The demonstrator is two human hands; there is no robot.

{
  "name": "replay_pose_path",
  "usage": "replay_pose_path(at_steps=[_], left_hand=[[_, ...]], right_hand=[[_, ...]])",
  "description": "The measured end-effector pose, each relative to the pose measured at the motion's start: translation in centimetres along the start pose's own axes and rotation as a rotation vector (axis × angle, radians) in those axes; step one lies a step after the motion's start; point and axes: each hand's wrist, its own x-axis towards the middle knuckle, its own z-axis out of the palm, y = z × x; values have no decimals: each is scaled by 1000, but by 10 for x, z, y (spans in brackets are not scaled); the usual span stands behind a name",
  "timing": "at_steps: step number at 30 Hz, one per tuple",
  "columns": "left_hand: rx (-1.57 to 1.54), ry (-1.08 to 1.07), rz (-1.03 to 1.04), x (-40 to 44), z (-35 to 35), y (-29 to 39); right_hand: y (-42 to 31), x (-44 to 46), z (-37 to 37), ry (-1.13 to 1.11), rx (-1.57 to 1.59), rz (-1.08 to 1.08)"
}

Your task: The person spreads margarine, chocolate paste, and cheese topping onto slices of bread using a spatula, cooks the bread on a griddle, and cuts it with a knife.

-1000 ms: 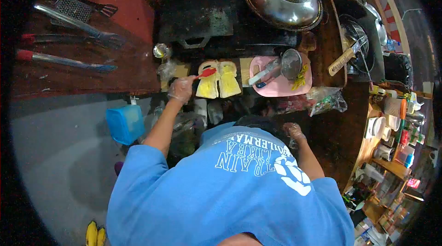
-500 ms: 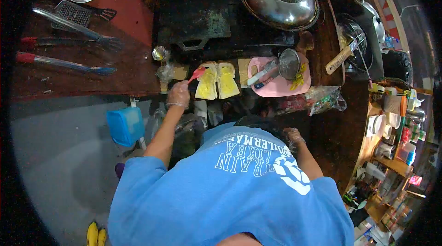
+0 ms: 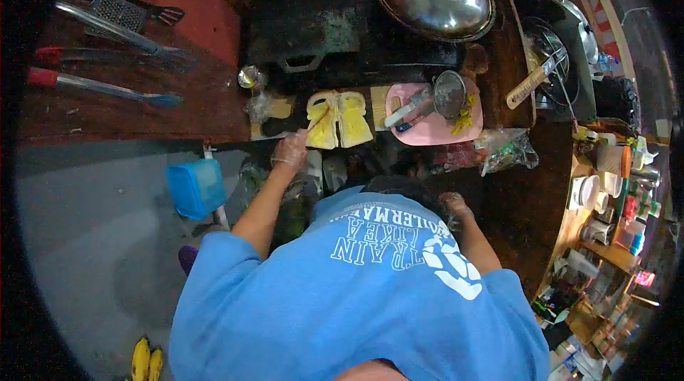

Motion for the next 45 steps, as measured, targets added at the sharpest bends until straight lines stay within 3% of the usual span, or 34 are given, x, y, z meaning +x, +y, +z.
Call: replay_pose_path(at_steps=[1, 2, 5, 6, 8, 10, 12, 17, 18, 19, 20, 21, 23, 25, 27, 29, 31, 35, 37, 38, 42, 44, 45], left_hand=[[60, -44, -8, -5, 6, 3], [69, 15, 124, -18, 7, -1], [30, -110, 35, -45, -5, -5], [-15, -29, 102, -46, 13, -27], [-93, 55, 73, -42, -8, -19], [-88, 179, 75, -32, -2, -24], [-34, 136, 108, -38, 10, -32], [15, 75, 148, -55, -1, -14], [-156, 295, 224, -45, 24, -29], [-152, 293, 223, -37, 18, -25], [-36, 218, 83, -29, 12, -20], [80, 143, -57, -25, 1, -10], [106, 69, -70, -34, -11, 8], [-98, 166, 156, -58, 7, 9], [-52, 135, 116, -66, 29, 6], [-190, 207, 256, -64, 26, 39], [-271, 258, 291, -50, 46, 55], [-92, 154, 155, -38, 51, 81], [56, -73, 146, -45, 39, 83], [-230, 193, 251, -54, 62, 66], [-359, 192, 262, -60, 52, 73], [-597, -122, -46, -48, 51, 78], [-595, -129, -40, -44, 56, 75]], right_hand=[[8, 6, 1, 11, -172, -60], [14, 14, 2, 22, -345, -122], [28, 34, 17, 40, -849, -310], [19, 34, 18, 35, -844, -316], [-29, 34, 1, 205, 328, 76], [-110, 27, -34, 220, 213, -136], [-205, 11, -61, 121, 490, -79], [-261, 67, -60, 47, 156, -298], [-276, 70, -57, 34, 132, -352], [-286, 76, -50, 31, 135, -354], [-297, 80, -44, 43, 190, -329], [-297, 90, -37, 23, 217, -349], [-294, 110, -23, -17, 272, -388], [-277, 142, -2, 24, 315, -366], [-276, 148, 2, 37, 325, -355], [-300, 112, -12, 47, 553, -303], [-293, 119, -8, 61, 563, -263], [-275, 124, 3, 68, 714, -287], [-274, 125, 2, 31, 797, -309], [-278, 122, -2, 8, 805, -284], [-275, 123, 1, 6, 764, -237], [-282, 113, 0, 7, 835, -218], [-285, 108, -1, 12, 841, -214]])
